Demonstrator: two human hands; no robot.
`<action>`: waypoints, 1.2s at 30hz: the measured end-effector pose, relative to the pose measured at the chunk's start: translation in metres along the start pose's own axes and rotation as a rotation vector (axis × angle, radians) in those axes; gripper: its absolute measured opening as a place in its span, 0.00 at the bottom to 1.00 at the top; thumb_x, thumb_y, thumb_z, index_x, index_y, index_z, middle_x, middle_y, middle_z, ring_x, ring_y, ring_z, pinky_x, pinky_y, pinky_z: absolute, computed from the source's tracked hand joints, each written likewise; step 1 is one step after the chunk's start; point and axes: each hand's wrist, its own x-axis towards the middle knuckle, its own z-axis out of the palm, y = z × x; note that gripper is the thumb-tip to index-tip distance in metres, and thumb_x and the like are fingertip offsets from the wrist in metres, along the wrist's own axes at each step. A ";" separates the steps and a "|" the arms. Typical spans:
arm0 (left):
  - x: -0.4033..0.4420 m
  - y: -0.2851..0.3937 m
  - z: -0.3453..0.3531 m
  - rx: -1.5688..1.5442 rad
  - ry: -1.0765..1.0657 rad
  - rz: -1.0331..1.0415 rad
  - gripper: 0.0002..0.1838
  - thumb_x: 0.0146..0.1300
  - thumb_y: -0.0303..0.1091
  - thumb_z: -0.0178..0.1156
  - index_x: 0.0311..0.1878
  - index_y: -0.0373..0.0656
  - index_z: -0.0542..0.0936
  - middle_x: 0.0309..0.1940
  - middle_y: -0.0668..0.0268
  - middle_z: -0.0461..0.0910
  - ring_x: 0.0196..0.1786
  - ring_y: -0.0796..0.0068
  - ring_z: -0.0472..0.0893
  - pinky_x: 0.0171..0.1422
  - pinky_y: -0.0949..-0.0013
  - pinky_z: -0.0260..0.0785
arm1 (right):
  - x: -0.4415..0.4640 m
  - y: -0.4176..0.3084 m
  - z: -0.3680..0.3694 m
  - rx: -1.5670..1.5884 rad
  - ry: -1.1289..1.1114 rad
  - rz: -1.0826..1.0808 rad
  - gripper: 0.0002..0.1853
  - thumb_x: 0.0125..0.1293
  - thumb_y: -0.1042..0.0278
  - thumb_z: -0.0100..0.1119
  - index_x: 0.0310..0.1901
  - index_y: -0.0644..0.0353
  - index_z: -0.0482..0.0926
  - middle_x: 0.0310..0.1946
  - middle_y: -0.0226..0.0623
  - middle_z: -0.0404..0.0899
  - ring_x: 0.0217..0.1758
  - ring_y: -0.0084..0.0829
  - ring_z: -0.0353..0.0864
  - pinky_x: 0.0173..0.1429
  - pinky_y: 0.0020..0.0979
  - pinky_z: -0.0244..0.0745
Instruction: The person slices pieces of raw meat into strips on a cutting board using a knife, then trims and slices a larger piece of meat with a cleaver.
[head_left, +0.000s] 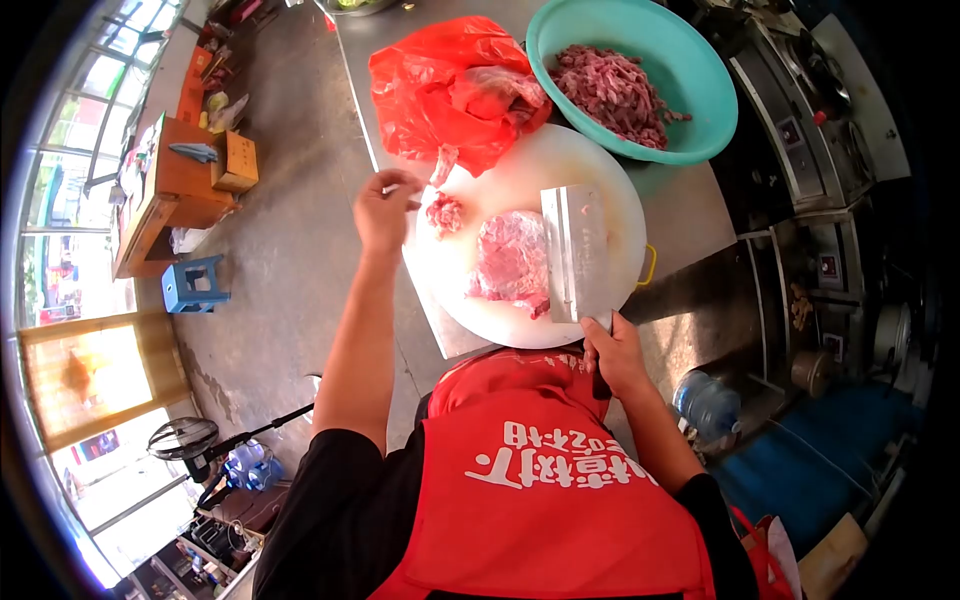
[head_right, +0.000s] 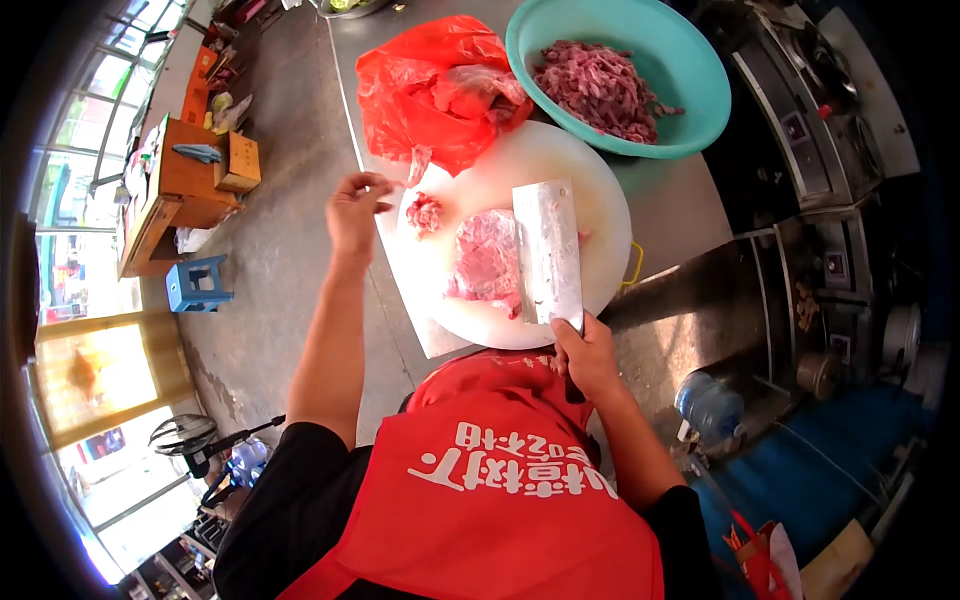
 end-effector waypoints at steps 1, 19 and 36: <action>0.006 -0.051 -0.006 0.224 -0.020 -0.003 0.04 0.69 0.26 0.68 0.45 0.39 0.86 0.39 0.67 0.89 0.41 0.75 0.88 0.44 0.70 0.79 | -0.003 0.001 -0.003 -0.027 0.015 -0.020 0.09 0.81 0.65 0.60 0.43 0.61 0.76 0.20 0.27 0.73 0.16 0.21 0.70 0.24 0.27 0.69; -0.062 -0.061 -0.022 0.871 -0.001 -0.063 0.14 0.68 0.30 0.66 0.56 0.48 0.87 0.44 0.59 0.91 0.48 0.53 0.90 0.55 0.56 0.81 | -0.040 0.024 -0.032 -0.019 0.179 -0.025 0.08 0.80 0.69 0.58 0.40 0.62 0.75 0.20 0.27 0.74 0.18 0.19 0.71 0.24 0.26 0.67; -0.138 -0.104 0.069 0.870 -0.324 0.240 0.35 0.57 0.31 0.74 0.70 0.38 0.77 0.78 0.46 0.67 0.81 0.46 0.66 0.81 0.50 0.65 | -0.066 0.001 -0.070 -0.196 0.298 0.005 0.09 0.80 0.66 0.60 0.42 0.63 0.78 0.21 0.27 0.75 0.19 0.19 0.72 0.25 0.26 0.68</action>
